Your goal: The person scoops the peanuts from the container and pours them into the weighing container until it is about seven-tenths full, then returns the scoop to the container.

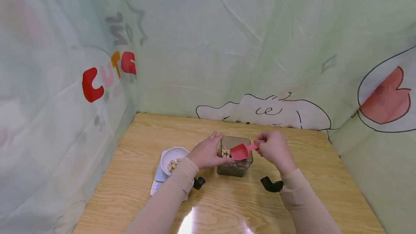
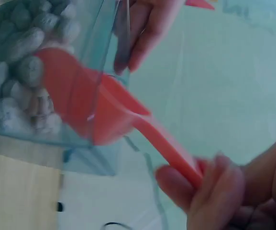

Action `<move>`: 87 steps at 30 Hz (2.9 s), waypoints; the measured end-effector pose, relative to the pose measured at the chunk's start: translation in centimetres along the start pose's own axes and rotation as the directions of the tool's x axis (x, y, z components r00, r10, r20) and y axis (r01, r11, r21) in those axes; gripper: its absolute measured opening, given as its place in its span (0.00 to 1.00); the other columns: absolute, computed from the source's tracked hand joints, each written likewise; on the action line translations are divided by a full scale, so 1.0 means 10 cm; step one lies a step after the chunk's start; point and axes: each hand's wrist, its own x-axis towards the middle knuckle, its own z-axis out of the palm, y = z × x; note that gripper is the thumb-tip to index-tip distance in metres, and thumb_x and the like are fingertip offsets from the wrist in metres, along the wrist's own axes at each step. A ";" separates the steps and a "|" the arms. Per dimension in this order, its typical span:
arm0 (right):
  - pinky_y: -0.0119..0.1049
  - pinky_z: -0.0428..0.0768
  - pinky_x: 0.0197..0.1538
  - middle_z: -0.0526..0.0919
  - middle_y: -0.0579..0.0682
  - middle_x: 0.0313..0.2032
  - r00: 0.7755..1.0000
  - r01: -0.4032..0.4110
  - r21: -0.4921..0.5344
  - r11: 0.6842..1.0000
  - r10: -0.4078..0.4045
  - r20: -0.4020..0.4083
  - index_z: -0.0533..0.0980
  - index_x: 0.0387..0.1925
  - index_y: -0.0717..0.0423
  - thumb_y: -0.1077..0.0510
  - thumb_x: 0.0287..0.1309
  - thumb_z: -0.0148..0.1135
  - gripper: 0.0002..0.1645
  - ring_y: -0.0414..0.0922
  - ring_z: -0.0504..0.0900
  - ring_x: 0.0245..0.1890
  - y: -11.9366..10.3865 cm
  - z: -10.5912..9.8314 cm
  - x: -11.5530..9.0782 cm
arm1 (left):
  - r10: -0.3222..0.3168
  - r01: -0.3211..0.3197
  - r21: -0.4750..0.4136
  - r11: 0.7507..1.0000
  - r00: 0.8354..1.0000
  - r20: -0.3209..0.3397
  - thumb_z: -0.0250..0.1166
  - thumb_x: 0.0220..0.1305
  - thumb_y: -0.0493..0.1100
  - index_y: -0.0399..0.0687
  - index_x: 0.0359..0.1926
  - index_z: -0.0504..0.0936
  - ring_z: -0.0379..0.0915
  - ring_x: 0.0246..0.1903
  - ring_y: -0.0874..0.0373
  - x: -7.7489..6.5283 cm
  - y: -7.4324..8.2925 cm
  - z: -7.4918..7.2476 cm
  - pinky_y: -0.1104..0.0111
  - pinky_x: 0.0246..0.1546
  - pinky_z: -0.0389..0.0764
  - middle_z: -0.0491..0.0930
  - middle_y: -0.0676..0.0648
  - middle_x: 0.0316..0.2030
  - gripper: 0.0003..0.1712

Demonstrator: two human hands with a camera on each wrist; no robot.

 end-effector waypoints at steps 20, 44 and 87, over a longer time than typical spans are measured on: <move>0.35 0.83 0.27 0.87 0.57 0.28 0.999 0.037 0.016 0.999 -0.037 -0.008 0.84 0.39 0.66 0.65 0.72 0.56 0.12 0.45 0.83 0.24 -0.14 0.06 -0.13 | -0.028 0.028 -0.024 0.999 1.000 0.002 0.72 0.63 0.73 0.54 0.86 0.57 0.61 0.81 0.40 0.02 -0.01 0.01 0.47 0.77 0.73 0.51 0.41 0.87 0.61; 0.35 0.69 0.27 0.83 0.50 0.24 0.954 0.200 -0.343 0.918 -0.262 -0.145 0.84 0.27 0.59 0.73 0.53 0.54 0.14 0.45 0.72 0.22 -0.29 0.28 -0.29 | -0.025 0.025 -0.063 0.998 1.000 -0.003 0.75 0.62 0.70 0.55 0.86 0.57 0.63 0.80 0.39 0.00 -0.03 0.01 0.45 0.76 0.74 0.52 0.39 0.86 0.61; 0.35 0.91 0.34 0.89 0.65 0.37 0.997 -0.080 0.240 0.967 0.076 0.025 0.84 0.45 0.71 0.63 0.75 0.57 0.14 0.43 0.88 0.28 0.06 0.34 -0.06 | -0.035 0.036 -0.052 0.998 0.999 0.010 0.74 0.62 0.71 0.54 0.86 0.57 0.62 0.81 0.39 0.02 -0.01 0.01 0.46 0.78 0.71 0.50 0.43 0.87 0.61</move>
